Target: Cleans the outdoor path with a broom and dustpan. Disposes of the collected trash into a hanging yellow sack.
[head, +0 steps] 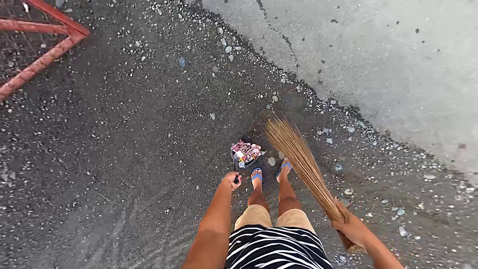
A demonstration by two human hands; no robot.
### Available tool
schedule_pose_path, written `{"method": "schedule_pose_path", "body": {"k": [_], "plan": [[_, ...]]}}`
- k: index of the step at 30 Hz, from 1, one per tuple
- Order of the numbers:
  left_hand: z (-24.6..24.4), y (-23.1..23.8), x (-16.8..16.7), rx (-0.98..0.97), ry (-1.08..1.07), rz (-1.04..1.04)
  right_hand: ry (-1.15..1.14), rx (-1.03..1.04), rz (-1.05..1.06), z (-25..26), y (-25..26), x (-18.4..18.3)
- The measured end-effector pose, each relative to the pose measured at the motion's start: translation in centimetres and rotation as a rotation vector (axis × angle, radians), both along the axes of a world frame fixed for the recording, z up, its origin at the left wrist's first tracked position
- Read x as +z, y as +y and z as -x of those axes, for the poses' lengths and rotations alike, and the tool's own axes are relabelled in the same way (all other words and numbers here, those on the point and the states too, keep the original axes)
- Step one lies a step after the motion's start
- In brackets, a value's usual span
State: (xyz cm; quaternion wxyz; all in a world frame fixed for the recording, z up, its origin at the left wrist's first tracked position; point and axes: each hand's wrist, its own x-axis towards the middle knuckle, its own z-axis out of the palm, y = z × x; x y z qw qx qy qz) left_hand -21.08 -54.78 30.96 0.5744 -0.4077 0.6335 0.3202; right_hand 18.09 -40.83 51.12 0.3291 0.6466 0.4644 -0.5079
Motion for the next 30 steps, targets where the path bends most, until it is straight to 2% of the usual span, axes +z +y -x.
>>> {"method": "schedule_pose_path", "body": {"k": [3,6,8,10,14,18,21,24,27,30], "plan": [[0.8,0.5,-0.3,-0.065,0.006,0.009,-0.073,-0.025,-0.003,1.8,-2.2,-2.7],[0.9,1.7,-0.6,-0.094,0.013,0.018,-0.03,0.067,0.102,4.1,-4.1,-6.2],[0.7,2.4,-0.8,-0.103,0.019,0.019,0.01,0.161,0.185,5.2,-5.3,-7.2],[0.7,2.7,-0.9,-0.119,0.018,0.021,0.003,0.249,0.232,5.9,-6.0,-6.4],[0.7,2.0,-0.9,-0.141,0.026,-0.009,-0.043,0.389,0.237,5.2,-4.9,-2.0],[0.9,0.4,-0.7,-0.103,-0.011,-0.103,-0.052,0.379,0.214,4.1,-4.8,2.4],[1.0,-0.5,0.2,-0.081,-0.048,-0.146,-0.057,0.321,0.189,2.9,-6.1,5.7],[-0.1,-0.7,1.5,-0.086,-0.062,-0.17,-0.055,0.176,0.146,0.1,-8.1,8.3],[-1.9,0.3,2.4,-0.105,-0.071,-0.19,-0.042,-0.052,0.089,-4.0,-10.7,9.6],[-4.0,2.4,3.7,-0.151,-0.084,-0.223,0.004,-0.377,0.0,-8.2,-14.6,9.0]]}}
